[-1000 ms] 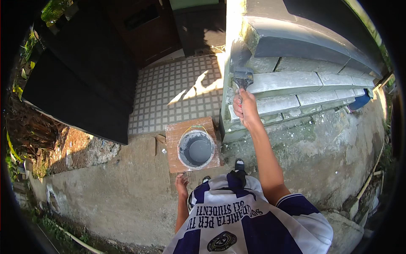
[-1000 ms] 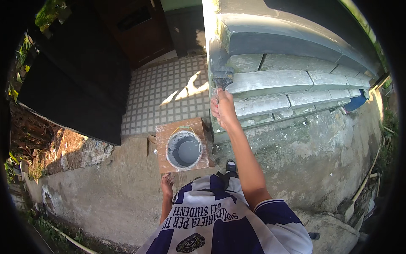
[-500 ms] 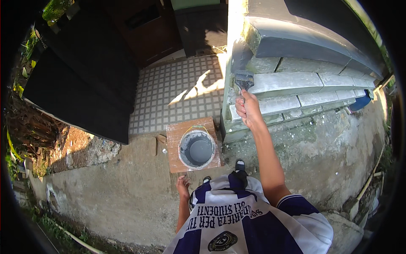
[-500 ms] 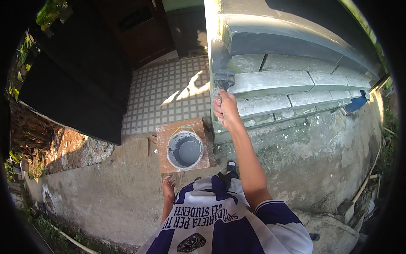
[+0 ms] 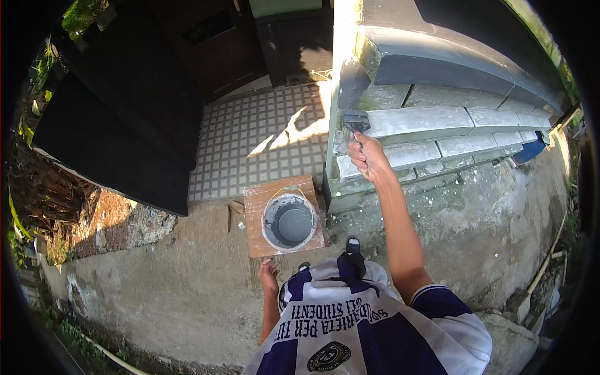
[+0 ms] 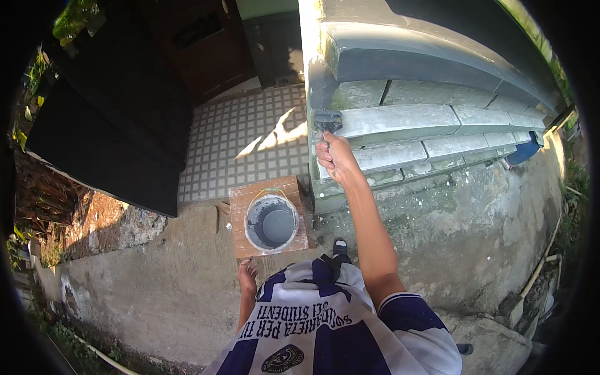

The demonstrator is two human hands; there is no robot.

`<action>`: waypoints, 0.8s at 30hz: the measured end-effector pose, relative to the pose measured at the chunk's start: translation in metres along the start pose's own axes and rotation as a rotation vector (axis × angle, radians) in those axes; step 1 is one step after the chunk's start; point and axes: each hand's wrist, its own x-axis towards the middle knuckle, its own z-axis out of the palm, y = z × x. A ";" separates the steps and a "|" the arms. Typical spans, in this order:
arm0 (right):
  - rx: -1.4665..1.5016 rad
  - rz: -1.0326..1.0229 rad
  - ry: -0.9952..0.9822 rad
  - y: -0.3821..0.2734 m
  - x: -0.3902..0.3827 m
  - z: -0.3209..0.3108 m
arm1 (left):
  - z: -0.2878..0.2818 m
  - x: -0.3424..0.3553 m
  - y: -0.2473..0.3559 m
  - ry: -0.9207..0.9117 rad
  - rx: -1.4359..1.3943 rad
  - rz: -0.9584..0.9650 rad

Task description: Painting an exterior concrete ledge with grey paint using a brush.

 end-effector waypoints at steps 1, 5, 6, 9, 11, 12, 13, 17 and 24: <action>0.000 0.018 -0.003 -0.002 0.004 0.002 | 0.000 -0.001 -0.001 -0.004 0.007 -0.004; 0.023 0.056 -0.012 -0.008 0.007 0.005 | -0.004 0.000 -0.007 -0.030 0.014 -0.008; 0.024 0.053 -0.014 -0.007 0.008 0.002 | -0.004 0.000 -0.007 -0.032 0.014 -0.005; 0.008 0.079 -0.008 -0.007 0.007 -0.012 | -0.003 0.002 -0.007 -0.016 0.024 -0.022; -0.026 0.089 -0.031 -0.015 0.010 -0.017 | 0.001 0.001 -0.004 -0.023 0.025 -0.013; -0.021 0.087 -0.029 -0.022 0.011 -0.016 | 0.003 0.001 -0.003 -0.026 0.030 -0.013; -0.026 0.120 -0.037 -0.030 0.011 -0.012 | 0.002 0.000 -0.004 -0.030 0.027 -0.007; -0.113 0.006 -0.035 -0.044 -0.002 -0.005 | -0.006 0.004 -0.006 -0.014 0.047 -0.022; -0.203 -0.311 -0.022 -0.035 0.001 -0.030 | -0.003 0.001 -0.004 0.003 0.057 -0.018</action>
